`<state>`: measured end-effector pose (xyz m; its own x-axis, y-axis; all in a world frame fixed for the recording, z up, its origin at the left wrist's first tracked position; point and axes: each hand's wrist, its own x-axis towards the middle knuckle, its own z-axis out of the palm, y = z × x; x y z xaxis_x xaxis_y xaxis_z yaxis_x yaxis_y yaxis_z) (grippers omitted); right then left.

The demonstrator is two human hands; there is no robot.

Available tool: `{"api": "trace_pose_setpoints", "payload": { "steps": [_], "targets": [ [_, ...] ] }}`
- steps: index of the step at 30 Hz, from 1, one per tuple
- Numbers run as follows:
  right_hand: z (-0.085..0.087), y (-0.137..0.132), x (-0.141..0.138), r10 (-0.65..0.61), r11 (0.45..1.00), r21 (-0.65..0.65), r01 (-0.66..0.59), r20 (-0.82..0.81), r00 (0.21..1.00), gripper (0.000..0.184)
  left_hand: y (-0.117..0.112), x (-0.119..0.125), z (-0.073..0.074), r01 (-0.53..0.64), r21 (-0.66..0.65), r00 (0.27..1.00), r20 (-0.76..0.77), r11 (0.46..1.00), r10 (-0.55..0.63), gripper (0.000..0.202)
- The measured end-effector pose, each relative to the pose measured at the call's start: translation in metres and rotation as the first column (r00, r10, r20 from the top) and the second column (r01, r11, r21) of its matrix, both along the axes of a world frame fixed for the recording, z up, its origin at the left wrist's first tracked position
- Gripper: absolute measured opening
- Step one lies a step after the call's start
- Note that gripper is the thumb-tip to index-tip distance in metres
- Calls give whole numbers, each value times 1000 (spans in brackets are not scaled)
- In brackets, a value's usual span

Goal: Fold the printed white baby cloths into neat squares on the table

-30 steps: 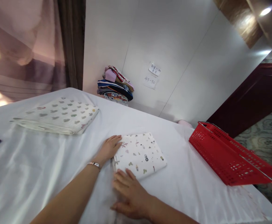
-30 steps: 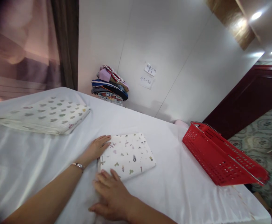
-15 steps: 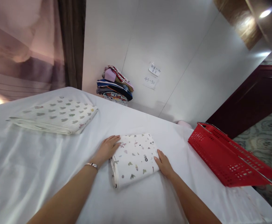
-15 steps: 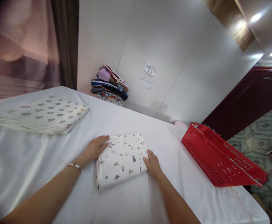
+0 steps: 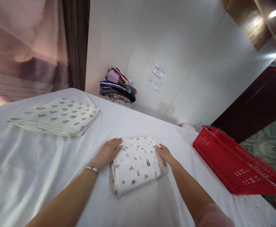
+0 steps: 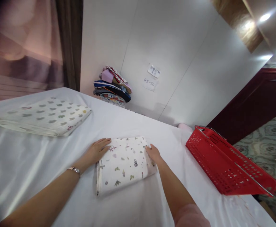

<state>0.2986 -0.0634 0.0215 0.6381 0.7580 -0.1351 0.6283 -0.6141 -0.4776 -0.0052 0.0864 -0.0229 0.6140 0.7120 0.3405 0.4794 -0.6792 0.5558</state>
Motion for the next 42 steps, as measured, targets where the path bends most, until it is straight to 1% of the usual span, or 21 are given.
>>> {"api": "trace_pose_setpoints", "payload": {
  "steps": [4, 6, 8, 11, 15, 18, 20, 22, 24, 26, 27, 28, 29, 30, 31, 33, 35, 36, 38, 40, 42],
  "targets": [
    [2, 14, 0, 22, 1000, -21, -23, -39, 999, 42, -1, -1, 1, 5, -6, 1000, 13, 1000, -5, 41],
    [5, 18, 1, 38, 999, -6, -38, -38, 999, 37, -2, -1, 3, 6, -8, 1000, 22, 1000, -5, 40],
    [10, 25, 5, 53, 998, 28, -53, 4, 999, 37, -4, -1, 4, -1, -15, 1000, 22, 1000, 1, 41],
    [13, 43, 11, 56, 996, 58, -62, 105, 993, 35, -6, 0, 5, -4, -35, 1000, 17, 999, 5, 42],
    [5, 66, 13, 59, 998, 3, -61, 193, 979, 33, -9, -1, 8, -1, -31, 1000, 19, 1000, 2, 41],
    [2, 71, 0, 84, 996, -15, -83, 236, 968, 41, -11, -1, 10, -6, -29, 1000, 16, 1000, 6, 39],
    [5, 65, -21, 135, 990, 7, -143, 280, 951, 46, -12, 0, 11, -9, -25, 1000, 16, 1000, 9, 38],
    [8, 51, -53, 263, 955, 48, -294, 329, 907, 49, -12, 0, 11, -12, -22, 1000, 20, 1000, 12, 37],
    [10, 32, -91, 448, 863, 75, -500, 346, 825, 52, -12, 0, 10, -13, -23, 1000, 21, 1000, 14, 37],
    [9, 13, -126, 610, 757, 53, -651, 300, 734, 54, -12, 1, 9, -14, -20, 1000, 25, 1000, 14, 37],
    [7, 5, -139, 673, 712, 30, -702, 257, 694, 54, -12, 1, 9, -12, -18, 1000, 27, 1000, 12, 37],
    [5, -2, -149, 714, 680, 15, -733, 212, 667, 53, -12, 0, 9, -10, -17, 999, 31, 1000, 10, 37],
    [4, -7, -154, 732, 667, 16, -745, 171, 659, 52, -12, 0, 8, -8, -18, 999, 36, 1000, 8, 37],
    [3, -11, -156, 724, 677, 42, -735, 146, 675, 50, -12, 0, 8, -4, -19, 999, 41, 1000, 4, 37],
    [3, -13, -156, 696, 700, 87, -709, 136, 705, 49, -12, 0, 8, -1, -22, 999, 45, 1000, 2, 37],
    [5, -18, -151, 612, 745, 212, -632, 157, 775, 45, -12, 0, 8, 2, -28, 999, 47, 1000, -1, 37],
    [9, -24, -149, 540, 758, 307, -576, 201, 818, 39, -13, 1, 7, 5, -33, 999, 45, 999, -4, 36],
    [10, -29, -151, 525, 756, 324, -569, 218, 822, 34, -13, 1, 7, 5, -37, 999, 42, 999, -4, 36],
    [13, -39, -158, 518, 759, 310, -572, 244, 820, 26, -13, 2, 6, 3, -53, 999, 40, 999, -1, 37],
    [13, -49, -168, 518, 773, 255, -581, 276, 810, 21, -14, 0, 7, 0, -55, 999, 52, 998, 3, 38],
    [12, -55, -177, 504, 792, 195, -578, 324, 801, 19, -17, -3, 11, 6, -18, 996, 90, 1000, -4, 37]
  ]
}}
